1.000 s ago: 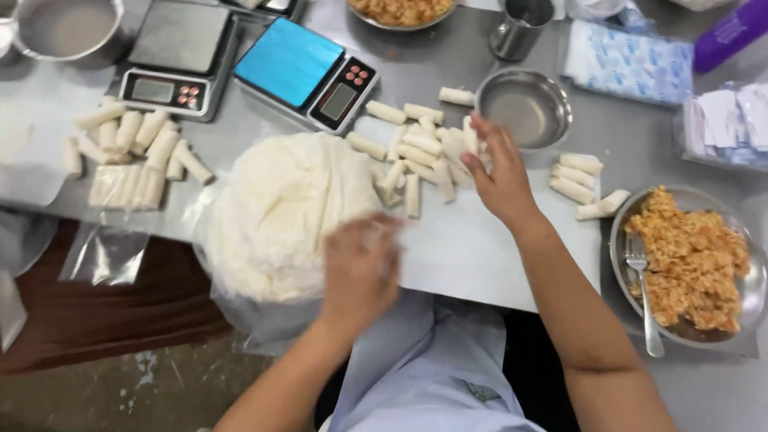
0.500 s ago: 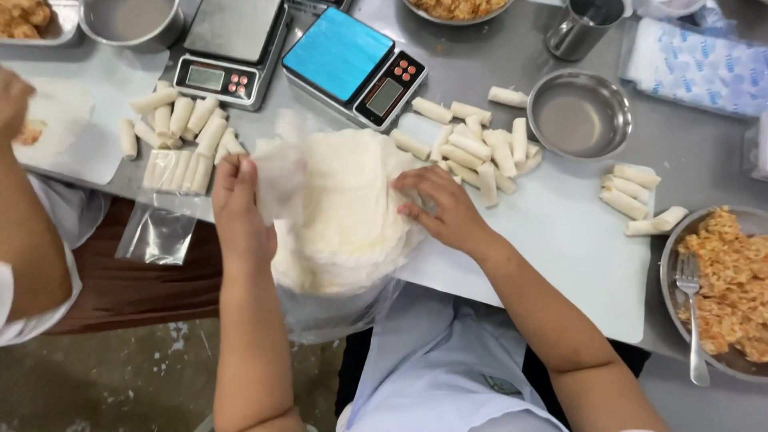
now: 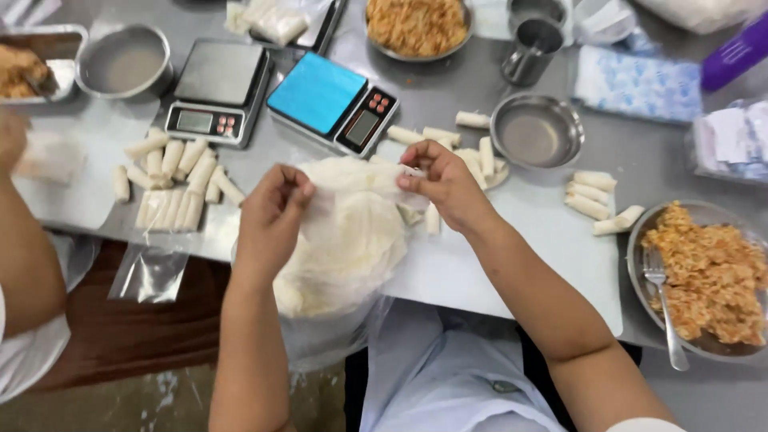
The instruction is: Rolling spring rolls by placing filling on wrappers and folding them into cylinders on a production table.
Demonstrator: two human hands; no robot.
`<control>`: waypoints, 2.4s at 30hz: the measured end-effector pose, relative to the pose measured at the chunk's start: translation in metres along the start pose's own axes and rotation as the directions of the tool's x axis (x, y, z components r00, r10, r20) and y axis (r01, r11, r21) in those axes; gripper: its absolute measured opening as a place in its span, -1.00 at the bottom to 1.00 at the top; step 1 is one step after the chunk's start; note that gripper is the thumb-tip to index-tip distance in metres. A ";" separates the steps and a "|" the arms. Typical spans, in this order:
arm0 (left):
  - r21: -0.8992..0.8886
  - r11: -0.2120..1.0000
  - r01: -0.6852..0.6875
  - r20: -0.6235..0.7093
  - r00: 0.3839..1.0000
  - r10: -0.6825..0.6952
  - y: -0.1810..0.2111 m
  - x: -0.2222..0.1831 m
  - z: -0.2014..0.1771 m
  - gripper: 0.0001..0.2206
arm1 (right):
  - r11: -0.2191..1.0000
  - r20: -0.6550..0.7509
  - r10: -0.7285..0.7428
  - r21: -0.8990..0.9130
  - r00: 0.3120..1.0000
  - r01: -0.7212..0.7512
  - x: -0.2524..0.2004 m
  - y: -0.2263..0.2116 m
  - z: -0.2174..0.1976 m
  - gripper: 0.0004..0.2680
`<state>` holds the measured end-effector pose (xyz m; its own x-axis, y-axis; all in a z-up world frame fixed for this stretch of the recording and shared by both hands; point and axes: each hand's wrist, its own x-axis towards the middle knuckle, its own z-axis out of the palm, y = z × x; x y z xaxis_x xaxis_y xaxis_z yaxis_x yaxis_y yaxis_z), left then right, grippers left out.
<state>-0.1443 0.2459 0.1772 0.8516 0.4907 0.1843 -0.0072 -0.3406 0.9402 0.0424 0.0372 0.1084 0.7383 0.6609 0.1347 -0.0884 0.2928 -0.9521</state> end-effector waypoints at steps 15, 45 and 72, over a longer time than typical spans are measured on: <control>-0.226 0.957 0.181 0.620 0.785 -0.002 -0.064 -0.020 0.248 -0.71 | 0.161 0.304 -0.318 -0.916 0.898 0.367 -0.112 -0.122 -0.097 -0.93; 0.216 0.801 -0.558 0.593 0.727 0.346 -0.066 -0.069 0.223 -0.77 | 0.711 -0.269 -0.007 -0.679 0.963 -0.184 -0.159 0.016 -0.204 -0.89; -0.501 0.857 0.118 0.403 0.909 0.110 0.029 -0.071 0.217 -0.68 | 0.496 -0.178 -0.438 -0.865 0.881 0.072 -0.235 -0.117 -0.101 -0.74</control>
<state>-0.0908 0.0273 0.1290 0.9841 0.0855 0.1555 -0.1681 0.1684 0.9713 -0.0533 -0.2224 0.1605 0.8082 0.3314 0.4869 0.5879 -0.4049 -0.7003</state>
